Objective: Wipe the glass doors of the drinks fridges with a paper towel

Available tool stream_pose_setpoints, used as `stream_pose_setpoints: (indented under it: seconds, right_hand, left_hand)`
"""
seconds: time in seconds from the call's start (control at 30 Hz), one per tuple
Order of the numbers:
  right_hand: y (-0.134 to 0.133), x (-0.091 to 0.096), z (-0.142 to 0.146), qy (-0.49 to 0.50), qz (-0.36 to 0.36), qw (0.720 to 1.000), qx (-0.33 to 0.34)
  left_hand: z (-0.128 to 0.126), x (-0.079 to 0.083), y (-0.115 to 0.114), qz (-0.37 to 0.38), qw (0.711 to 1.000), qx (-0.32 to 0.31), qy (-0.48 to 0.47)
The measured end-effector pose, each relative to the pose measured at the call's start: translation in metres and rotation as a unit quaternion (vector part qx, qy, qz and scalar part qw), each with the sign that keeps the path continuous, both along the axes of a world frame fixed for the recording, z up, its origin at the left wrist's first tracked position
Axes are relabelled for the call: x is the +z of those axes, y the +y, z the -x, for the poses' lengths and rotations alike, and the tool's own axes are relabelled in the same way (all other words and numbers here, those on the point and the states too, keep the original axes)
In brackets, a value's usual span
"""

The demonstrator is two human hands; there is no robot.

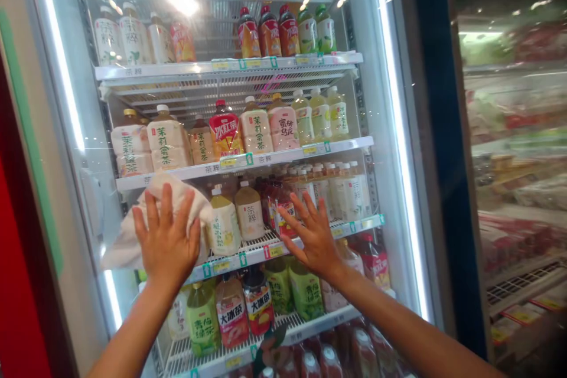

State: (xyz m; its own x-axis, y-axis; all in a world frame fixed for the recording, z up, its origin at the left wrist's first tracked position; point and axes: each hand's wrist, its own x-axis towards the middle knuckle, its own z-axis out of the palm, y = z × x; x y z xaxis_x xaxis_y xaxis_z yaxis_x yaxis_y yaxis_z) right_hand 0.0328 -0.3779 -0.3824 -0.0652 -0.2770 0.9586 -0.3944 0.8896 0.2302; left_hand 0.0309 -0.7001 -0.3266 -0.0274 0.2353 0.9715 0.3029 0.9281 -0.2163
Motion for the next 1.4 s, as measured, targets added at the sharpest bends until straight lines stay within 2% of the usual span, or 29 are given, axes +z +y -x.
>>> stream_pose_setpoints:
  seconds: [0.1,0.13,0.17,0.2,0.3,0.33,0.37,0.4,0.5,0.53,0.57,0.63,0.7,0.73,0.77,0.8,0.83,0.93,0.97,1.0,1.03,1.1,1.17,1.23,1.3,1.4]
  right_hand:
    - [0.007,-0.026,-0.006,-0.030,-0.021,0.999,-0.010]
    - [0.010,-0.028,-0.007,-0.035,-0.033,0.999,-0.013]
    - [0.013,-0.026,-0.007,-0.035,-0.041,0.998,-0.013]
    - [0.015,-0.021,-0.007,-0.032,-0.044,0.998,-0.012]
    - [0.018,-0.011,-0.007,-0.023,-0.026,0.999,-0.010]
    - [0.018,-0.013,-0.008,-0.027,-0.018,0.999,-0.013]
    - [0.019,-0.018,-0.009,-0.034,-0.013,0.999,-0.016]
    - [0.020,-0.025,-0.011,-0.042,-0.013,0.999,-0.021]
    - [0.033,-0.040,-0.015,-0.057,-0.043,0.997,-0.036]
    - [0.040,-0.039,-0.015,-0.059,-0.051,0.996,-0.038]
    - [0.047,-0.034,-0.015,-0.056,-0.045,0.997,-0.037]
    - [0.061,-0.020,-0.012,-0.042,0.010,0.999,-0.032]
    - [0.070,-0.011,-0.009,-0.025,0.087,0.995,-0.029]
    - [0.072,-0.012,-0.007,-0.021,0.113,0.993,-0.030]
    - [0.073,-0.018,-0.006,-0.023,0.125,0.991,-0.032]
    - [0.073,-0.028,-0.006,-0.030,0.127,0.991,-0.035]
    - [0.073,-0.040,-0.007,-0.038,0.123,0.991,-0.038]
    - [0.079,-0.068,-0.009,-0.061,0.091,0.993,-0.045]
    - [0.084,-0.071,-0.009,-0.065,0.075,0.994,-0.046]
    - [0.090,-0.071,-0.010,-0.067,0.056,0.995,-0.046]
    - [0.097,-0.068,-0.010,-0.067,0.037,0.996,-0.045]
    - [0.105,-0.058,-0.015,-0.067,0.013,0.997,-0.039]
    - [0.102,-0.052,-0.023,-0.057,0.049,0.997,-0.017]
    - [0.082,-0.048,-0.034,-0.031,0.130,0.991,0.032]
    - [0.054,-0.045,-0.040,-0.004,0.184,0.977,0.104]
    - [0.017,-0.032,-0.034,-0.005,0.206,0.962,0.177]
  left_hand:
    - [-0.004,-0.050,0.011,0.160,0.986,-0.035,-0.019]
    - [-0.005,-0.059,0.015,0.191,0.980,-0.039,-0.022]
    - [-0.005,-0.060,0.019,0.201,0.978,-0.039,-0.022]
    - [-0.004,-0.053,0.024,0.185,0.982,-0.034,-0.018]
    - [0.001,-0.013,0.045,0.074,0.997,-0.016,0.005]
    - [0.002,-0.006,0.053,0.056,0.998,-0.012,0.009]
    - [0.003,-0.006,0.060,0.058,0.998,-0.010,0.008]
    - [0.002,-0.013,0.066,0.083,0.996,-0.010,0.003]
    - [0.000,-0.052,0.077,0.244,0.969,-0.030,-0.004]
    - [0.000,-0.060,0.079,0.287,0.957,-0.037,-0.003]
    - [0.000,-0.060,0.082,0.310,0.950,-0.041,0.000]
    - [0.002,-0.038,0.092,0.283,0.959,-0.034,0.005]
    - [0.005,-0.007,0.105,0.199,0.980,-0.019,0.017]
    - [0.006,0.003,0.112,0.161,0.987,-0.014,0.018]
    - [0.007,0.005,0.119,0.137,0.990,-0.011,0.017]
    - [0.006,-0.001,0.125,0.136,0.991,-0.011,0.011]
    - [0.005,-0.015,0.130,0.163,0.987,-0.017,0.003]
    - [0.000,-0.072,0.139,0.314,0.948,-0.055,-0.004]
    - [0.000,-0.084,0.141,0.336,0.940,-0.061,-0.004]
    - [0.000,-0.088,0.144,0.347,0.936,-0.064,-0.004]
    - [0.001,-0.084,0.147,0.338,0.939,-0.061,-0.006]
    - [0.003,-0.063,0.158,0.287,0.957,-0.046,-0.012]
    - [0.004,-0.039,0.173,0.238,0.971,-0.035,-0.014]
    - [0.005,-0.030,0.190,0.230,0.972,-0.047,-0.016]
    - [0.005,-0.037,0.206,0.230,0.969,-0.091,-0.021]
    - [0.003,-0.051,0.219,0.146,0.975,-0.167,-0.008]
